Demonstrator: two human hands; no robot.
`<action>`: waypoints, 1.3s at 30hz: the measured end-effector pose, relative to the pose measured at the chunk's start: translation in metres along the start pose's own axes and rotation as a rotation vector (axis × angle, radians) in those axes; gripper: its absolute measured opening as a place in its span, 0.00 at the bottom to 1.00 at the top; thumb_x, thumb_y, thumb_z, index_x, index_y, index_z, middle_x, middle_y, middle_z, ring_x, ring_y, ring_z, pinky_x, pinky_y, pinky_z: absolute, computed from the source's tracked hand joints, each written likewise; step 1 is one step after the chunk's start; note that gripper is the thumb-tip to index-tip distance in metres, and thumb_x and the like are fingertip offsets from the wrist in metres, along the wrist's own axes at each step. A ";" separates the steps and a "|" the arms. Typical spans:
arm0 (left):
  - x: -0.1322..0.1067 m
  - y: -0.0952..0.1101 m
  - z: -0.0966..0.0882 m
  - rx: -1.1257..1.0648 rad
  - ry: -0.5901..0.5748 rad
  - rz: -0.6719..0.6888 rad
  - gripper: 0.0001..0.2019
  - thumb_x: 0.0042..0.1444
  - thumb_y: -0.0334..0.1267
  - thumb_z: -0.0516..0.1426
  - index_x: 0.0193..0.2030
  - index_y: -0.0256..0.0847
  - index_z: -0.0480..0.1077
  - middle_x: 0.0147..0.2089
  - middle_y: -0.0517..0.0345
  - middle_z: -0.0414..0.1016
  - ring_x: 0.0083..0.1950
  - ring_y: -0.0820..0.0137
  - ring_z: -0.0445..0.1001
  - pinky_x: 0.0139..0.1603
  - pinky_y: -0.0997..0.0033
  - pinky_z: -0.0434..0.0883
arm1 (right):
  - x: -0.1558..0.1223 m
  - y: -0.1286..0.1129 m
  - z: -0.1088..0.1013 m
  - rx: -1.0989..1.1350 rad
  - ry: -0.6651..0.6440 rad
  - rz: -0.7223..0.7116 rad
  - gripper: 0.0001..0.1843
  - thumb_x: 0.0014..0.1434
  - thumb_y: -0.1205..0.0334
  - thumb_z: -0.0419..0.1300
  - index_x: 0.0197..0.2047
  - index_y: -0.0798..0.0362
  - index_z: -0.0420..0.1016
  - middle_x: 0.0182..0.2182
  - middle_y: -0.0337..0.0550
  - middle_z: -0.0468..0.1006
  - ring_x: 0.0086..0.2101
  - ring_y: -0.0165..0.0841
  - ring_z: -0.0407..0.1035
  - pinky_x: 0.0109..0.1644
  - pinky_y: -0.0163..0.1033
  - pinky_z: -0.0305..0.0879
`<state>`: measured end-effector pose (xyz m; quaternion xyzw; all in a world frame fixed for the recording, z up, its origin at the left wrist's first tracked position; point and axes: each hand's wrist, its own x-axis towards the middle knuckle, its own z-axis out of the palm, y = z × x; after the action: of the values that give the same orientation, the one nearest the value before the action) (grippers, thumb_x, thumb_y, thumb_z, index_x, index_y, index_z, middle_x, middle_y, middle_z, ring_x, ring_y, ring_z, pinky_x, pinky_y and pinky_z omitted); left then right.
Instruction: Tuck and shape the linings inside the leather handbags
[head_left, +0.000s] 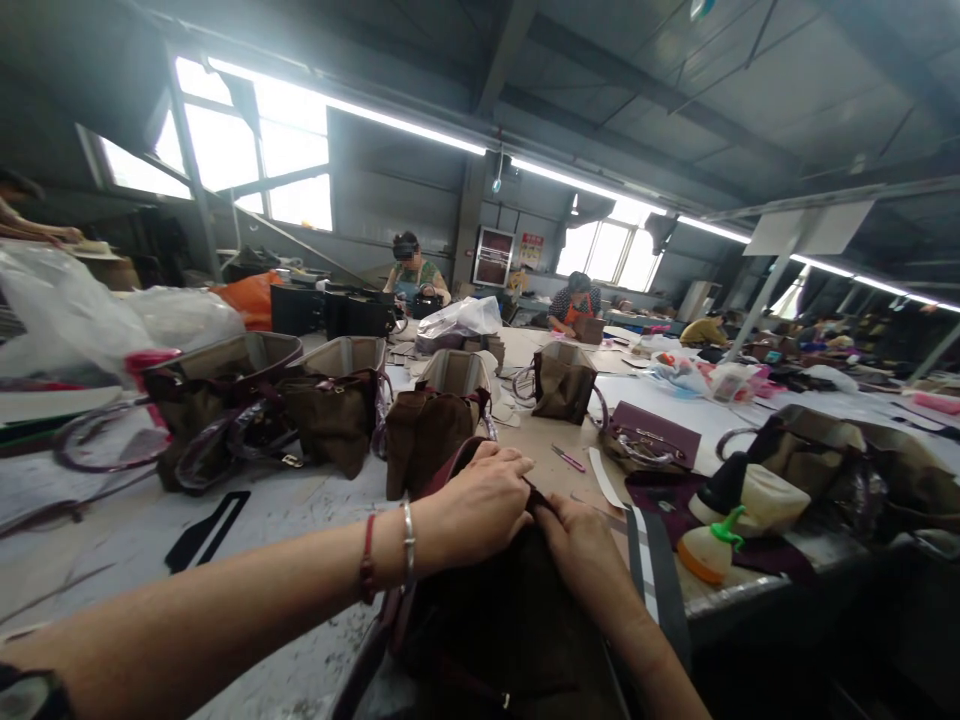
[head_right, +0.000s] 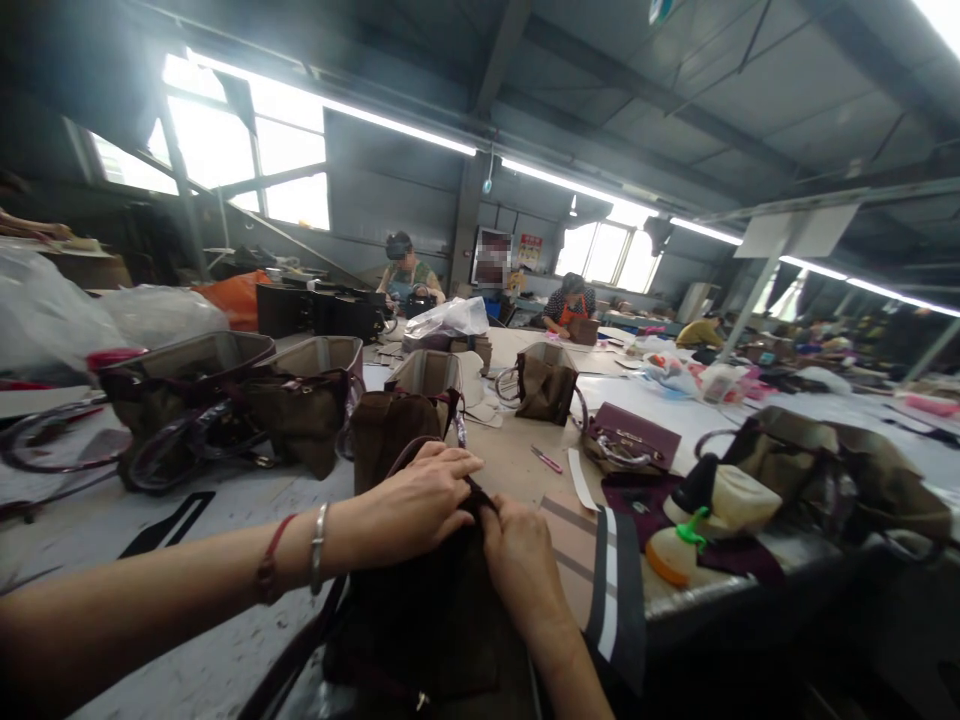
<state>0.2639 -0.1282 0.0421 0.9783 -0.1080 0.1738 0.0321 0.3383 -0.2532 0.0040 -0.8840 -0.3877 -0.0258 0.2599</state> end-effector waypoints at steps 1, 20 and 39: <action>-0.013 0.005 -0.009 0.015 0.039 -0.028 0.11 0.52 0.36 0.51 0.37 0.33 0.69 0.50 0.44 0.65 0.54 0.61 0.59 0.56 0.60 0.54 | 0.002 -0.004 -0.001 -0.032 0.004 -0.010 0.15 0.58 0.62 0.44 0.31 0.54 0.71 0.28 0.46 0.76 0.32 0.35 0.70 0.34 0.34 0.58; -0.145 0.034 -0.016 -0.677 0.313 -0.747 0.29 0.50 0.45 0.53 0.58 0.39 0.52 0.55 0.52 0.61 0.54 0.66 0.62 0.54 0.66 0.62 | -0.029 -0.039 -0.017 -0.290 -0.096 0.033 0.17 0.55 0.61 0.45 0.22 0.54 0.69 0.21 0.56 0.74 0.24 0.43 0.69 0.25 0.40 0.55; -0.108 -0.036 0.010 -1.092 0.067 -0.656 0.12 0.45 0.34 0.53 0.38 0.35 0.68 0.30 0.61 0.68 0.29 0.75 0.63 0.26 0.79 0.59 | -0.027 -0.032 -0.024 -0.598 0.430 -0.713 0.18 0.54 0.61 0.51 0.48 0.57 0.63 0.43 0.52 0.69 0.44 0.44 0.61 0.45 0.46 0.58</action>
<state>0.1762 -0.0725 -0.0052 0.7972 0.1250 0.1056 0.5811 0.3013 -0.2648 0.0319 -0.7073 -0.5784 -0.4040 0.0446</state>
